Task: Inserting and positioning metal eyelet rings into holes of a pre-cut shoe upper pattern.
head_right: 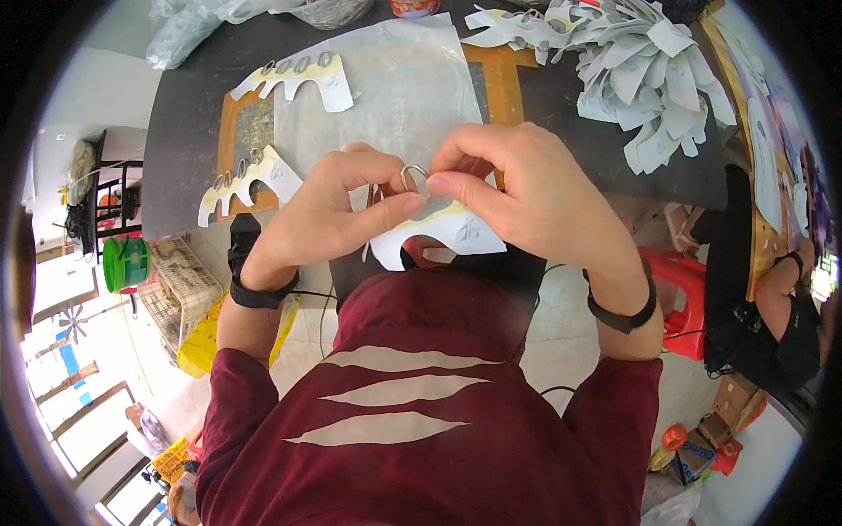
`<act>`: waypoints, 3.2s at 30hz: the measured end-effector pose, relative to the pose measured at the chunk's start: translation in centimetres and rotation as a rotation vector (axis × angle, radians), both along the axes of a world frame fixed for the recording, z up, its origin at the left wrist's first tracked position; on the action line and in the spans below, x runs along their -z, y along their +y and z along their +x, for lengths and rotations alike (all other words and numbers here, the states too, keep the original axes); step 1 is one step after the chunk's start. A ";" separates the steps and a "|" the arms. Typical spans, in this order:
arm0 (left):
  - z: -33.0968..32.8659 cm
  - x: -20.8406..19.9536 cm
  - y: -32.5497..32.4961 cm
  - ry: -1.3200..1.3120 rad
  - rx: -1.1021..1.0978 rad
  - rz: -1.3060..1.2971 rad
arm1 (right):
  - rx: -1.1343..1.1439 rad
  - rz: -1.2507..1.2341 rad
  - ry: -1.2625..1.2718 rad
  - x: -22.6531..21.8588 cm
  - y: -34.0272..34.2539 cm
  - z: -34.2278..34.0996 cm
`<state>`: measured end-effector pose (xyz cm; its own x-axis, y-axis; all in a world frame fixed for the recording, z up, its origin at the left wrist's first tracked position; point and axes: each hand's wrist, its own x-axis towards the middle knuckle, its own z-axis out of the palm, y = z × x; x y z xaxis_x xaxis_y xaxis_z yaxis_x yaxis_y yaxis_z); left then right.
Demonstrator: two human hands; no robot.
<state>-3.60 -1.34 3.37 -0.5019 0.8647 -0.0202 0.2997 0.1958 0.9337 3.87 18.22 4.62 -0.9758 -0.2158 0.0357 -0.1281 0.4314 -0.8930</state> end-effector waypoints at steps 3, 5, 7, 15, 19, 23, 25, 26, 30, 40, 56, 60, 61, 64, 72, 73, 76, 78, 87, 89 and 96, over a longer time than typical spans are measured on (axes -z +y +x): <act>0.1 0.2 0.1 0.110 -0.011 0.044 | 0.000 0.048 0.092 0.1 0.0 0.0; 0.2 0.7 0.2 0.149 -0.042 0.045 | 0.027 0.032 0.033 0.2 -0.1 0.1; 0.2 1.4 0.4 0.350 -0.091 0.120 | 0.043 0.030 0.034 0.3 -0.2 0.1; 0.7 1.6 1.1 0.396 -0.172 0.099 | 0.124 -0.072 0.040 1.6 -0.1 0.6; 1.0 2.2 1.8 0.307 -0.260 0.206 | 0.130 -0.095 -0.025 1.8 0.2 0.5; 0.6 1.0 1.3 -0.152 -0.135 0.072 | 0.136 -0.107 -0.037 2.2 0.7 0.5; 0.8 1.4 1.4 -0.007 -0.145 0.107 | 0.121 -0.111 -0.098 1.7 0.8 0.5; 0.9 1.5 1.3 -0.007 -0.147 0.106 | 0.108 -0.114 -0.160 1.6 0.9 0.5; 0.8 1.8 1.3 0.119 -0.121 0.114 | 0.040 -0.130 -0.135 1.7 1.7 0.3; 0.7 1.5 1.0 0.249 -0.109 0.111 | -0.025 -0.259 -0.170 2.1 0.5 -0.7; 0.6 1.9 1.1 -0.046 -0.125 0.055 | -0.075 -0.317 -0.202 1.2 0.9 -0.9; 0.6 2.3 1.5 -0.072 -0.115 0.159 | -0.127 -0.430 -0.210 2.4 1.4 -1.1; 0.6 2.3 1.5 -0.098 -0.109 0.159 | -0.142 -0.465 -0.186 2.6 1.3 -1.1; 0.1 2.8 1.4 -0.259 -0.058 0.179 | -0.169 -0.500 -0.208 1.7 1.7 -1.4; -0.7 2.1 0.7 -0.558 0.085 0.133 | -0.280 -0.311 -0.177 0.1 3.9 -4.4; -0.7 2.1 0.7 -0.516 -0.012 0.090 | -0.281 -0.309 -0.175 0.5 3.7 -4.4; -0.9 2.2 0.4 -0.410 -0.180 0.058 | 0.220 -0.099 0.257 1.8 3.0 -3.9; -1.0 1.9 0.2 -0.343 -0.252 -0.001 | 0.428 -0.005 0.453 1.7 2.6 -1.8; 0.2 1.4 2.0 -0.300 -0.351 0.220 | 0.319 -0.749 0.053 4.7 -1.0 0.2; 0.2 1.6 1.9 -0.296 -0.360 0.225 | 0.307 -0.785 0.011 4.6 -1.2 0.0; 0.4 1.2 1.9 0.040 -0.340 0.138 | 0.293 -0.836 -0.104 4.9 -1.7 0.1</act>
